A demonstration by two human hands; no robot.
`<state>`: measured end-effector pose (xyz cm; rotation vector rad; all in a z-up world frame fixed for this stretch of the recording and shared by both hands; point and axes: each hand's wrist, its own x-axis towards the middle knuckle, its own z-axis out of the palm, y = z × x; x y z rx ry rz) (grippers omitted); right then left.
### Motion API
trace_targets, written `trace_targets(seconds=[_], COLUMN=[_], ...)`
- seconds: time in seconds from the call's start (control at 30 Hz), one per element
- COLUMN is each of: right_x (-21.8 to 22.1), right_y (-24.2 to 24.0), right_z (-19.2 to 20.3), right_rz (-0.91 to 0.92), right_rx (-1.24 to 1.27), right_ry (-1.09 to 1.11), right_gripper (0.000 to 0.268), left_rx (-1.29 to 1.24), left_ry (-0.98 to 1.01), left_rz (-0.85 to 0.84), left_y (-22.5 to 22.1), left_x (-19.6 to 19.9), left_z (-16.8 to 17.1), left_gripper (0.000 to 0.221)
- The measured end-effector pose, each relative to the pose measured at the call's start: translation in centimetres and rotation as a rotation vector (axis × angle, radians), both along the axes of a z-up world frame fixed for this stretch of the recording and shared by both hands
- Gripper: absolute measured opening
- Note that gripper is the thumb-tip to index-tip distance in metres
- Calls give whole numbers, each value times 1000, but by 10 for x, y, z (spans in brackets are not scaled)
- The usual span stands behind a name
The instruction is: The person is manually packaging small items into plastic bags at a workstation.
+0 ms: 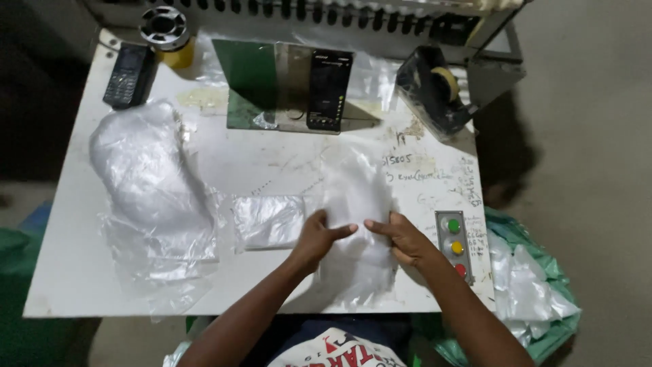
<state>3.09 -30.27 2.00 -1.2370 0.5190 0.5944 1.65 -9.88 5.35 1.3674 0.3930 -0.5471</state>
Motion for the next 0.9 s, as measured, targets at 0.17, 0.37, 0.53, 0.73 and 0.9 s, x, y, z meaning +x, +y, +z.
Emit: trace_targets(seconds=[0.17,0.37,0.53,0.73,0.9], right_x=[13,15,-18,-47,-23], right_y=[3,-20,-38,-11,-21], right_z=[44,64,-62,-34,-25], right_rz=[22,246,386,-83,487], right_rx=[-214,-303,-508,-697,-1086], right_ry=[-153,-711,-886,-898,-1445], right_gripper=[36,30,48,73,106], left_rx=[117,330,449,254,296], left_ry=[-226,-1417,-1298,-550,-290], left_rz=[-38,-91,-383,-453,-430], left_y=[-16,-1,11,10,4], left_x=[33,54,38,34,60], left_z=[-33,-26,-105,-76,-75], left_gripper=[26,5,14,53,68])
